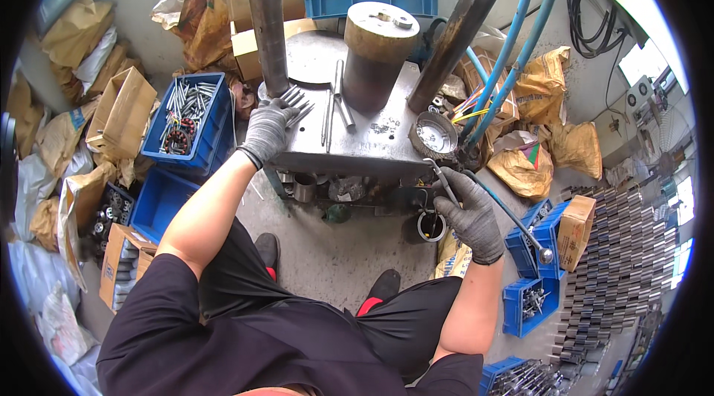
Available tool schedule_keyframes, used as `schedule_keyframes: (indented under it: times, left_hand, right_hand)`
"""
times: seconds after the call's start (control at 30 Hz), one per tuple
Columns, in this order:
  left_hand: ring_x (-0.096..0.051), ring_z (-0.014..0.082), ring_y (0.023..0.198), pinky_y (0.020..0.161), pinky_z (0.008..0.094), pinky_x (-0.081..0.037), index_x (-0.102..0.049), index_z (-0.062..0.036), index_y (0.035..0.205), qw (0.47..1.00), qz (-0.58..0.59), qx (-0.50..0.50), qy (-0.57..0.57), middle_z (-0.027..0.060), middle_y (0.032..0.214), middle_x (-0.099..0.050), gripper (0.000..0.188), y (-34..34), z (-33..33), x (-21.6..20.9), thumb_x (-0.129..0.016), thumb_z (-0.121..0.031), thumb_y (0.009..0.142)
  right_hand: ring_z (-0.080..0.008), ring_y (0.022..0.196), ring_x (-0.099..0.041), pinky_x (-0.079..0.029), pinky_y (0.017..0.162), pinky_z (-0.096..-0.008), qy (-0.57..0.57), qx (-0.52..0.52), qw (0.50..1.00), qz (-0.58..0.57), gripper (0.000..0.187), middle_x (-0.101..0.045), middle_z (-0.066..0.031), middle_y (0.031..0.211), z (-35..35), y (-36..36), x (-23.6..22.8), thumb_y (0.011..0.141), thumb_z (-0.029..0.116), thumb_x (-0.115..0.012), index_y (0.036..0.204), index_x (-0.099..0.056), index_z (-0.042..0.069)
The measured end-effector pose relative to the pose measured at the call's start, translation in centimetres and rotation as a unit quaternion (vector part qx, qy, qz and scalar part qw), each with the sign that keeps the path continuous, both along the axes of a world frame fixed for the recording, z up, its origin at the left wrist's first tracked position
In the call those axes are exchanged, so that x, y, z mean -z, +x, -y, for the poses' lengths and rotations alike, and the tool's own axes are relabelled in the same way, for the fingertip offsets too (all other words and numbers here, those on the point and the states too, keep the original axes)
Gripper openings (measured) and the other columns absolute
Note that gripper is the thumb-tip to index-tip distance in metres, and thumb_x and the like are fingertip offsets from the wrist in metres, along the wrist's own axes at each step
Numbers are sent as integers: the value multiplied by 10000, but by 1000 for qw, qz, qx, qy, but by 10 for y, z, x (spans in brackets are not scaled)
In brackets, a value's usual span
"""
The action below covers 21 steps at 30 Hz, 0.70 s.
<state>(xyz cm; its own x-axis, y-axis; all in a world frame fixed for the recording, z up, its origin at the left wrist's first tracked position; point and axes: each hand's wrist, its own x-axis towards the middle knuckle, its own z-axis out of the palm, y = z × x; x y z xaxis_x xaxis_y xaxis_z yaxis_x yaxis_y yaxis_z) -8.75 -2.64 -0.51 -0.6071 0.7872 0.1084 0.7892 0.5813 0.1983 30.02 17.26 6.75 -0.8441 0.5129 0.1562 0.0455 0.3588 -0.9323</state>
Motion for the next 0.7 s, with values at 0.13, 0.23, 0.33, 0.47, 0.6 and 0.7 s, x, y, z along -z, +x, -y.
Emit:
schedule_keyframes:
  times: [0.13, 0.23, 0.33, 0.47, 0.6, 0.7]
  left_hand:
    - [-594, 415, 1299, 1118, 454, -482, -546, -220, 1513, 994, -70, -77, 37, 282, 1547, -462, 701, -19, 1, 35, -679, -207, 825]
    - [-656, 450, 1153, 1026, 516, -510, -562, -123, 1465, 996, -53, -33, 69, 365, 1479, -484, 725, -36, -2, 55, -595, -75, 743]
    - [-402, 482, 1458, 1243, 488, -287, -562, -34, 1449, 993, -84, -12, 85, 337, 1558, -429, 698, -44, 6, 64, -565, -34, 751]
    - [-438, 450, 1437, 1216, 446, -326, -605, 13, 1385, 992, -33, 16, 117, 306, 1485, -517, 673, -65, 21, 78, -535, 65, 717]
    - [-503, 386, 1376, 1186, 417, -391, -540, -26, 1456, 991, -20, 45, 126, 196, 1441, -540, 780, -93, 12, 116, -523, 121, 690]
    - [-521, 355, 1366, 1163, 384, -432, -523, -53, 1480, 989, -52, 99, 100, 179, 1470, -512, 822, -83, 1, 112, -607, 79, 674]
  right_hand:
    - [-135, 991, -675, -550, 896, -291, 81, 35, 994, 63, 476, -720, -59, 1084, -12, -3, 18, 868, 61, -766, 1329, -665, -3]
    - [-191, 1049, -695, -548, 933, -344, 143, 12, 983, 116, 494, -733, -123, 1166, -26, 1, 29, 886, 183, -764, 1343, -663, 23]
    - [-223, 1081, -676, -531, 982, -374, 130, -33, 983, 124, 536, -724, -136, 1197, -41, -7, 56, 895, 232, -765, 1375, -640, 27]
    - [-314, 1132, -700, -536, 992, -404, 179, -59, 977, 97, 517, -733, -201, 1207, -44, -25, 77, 852, 236, -761, 1314, -674, 20]
    - [-333, 1073, -714, -542, 969, -404, 132, -53, 978, 152, 541, -744, -203, 1156, -39, -22, 66, 802, 225, -751, 1317, -693, 67]
    - [-334, 1035, -717, -552, 939, -409, 131, -29, 978, 161, 544, -750, -198, 1126, -40, -13, 67, 765, 242, -765, 1282, -712, 79]
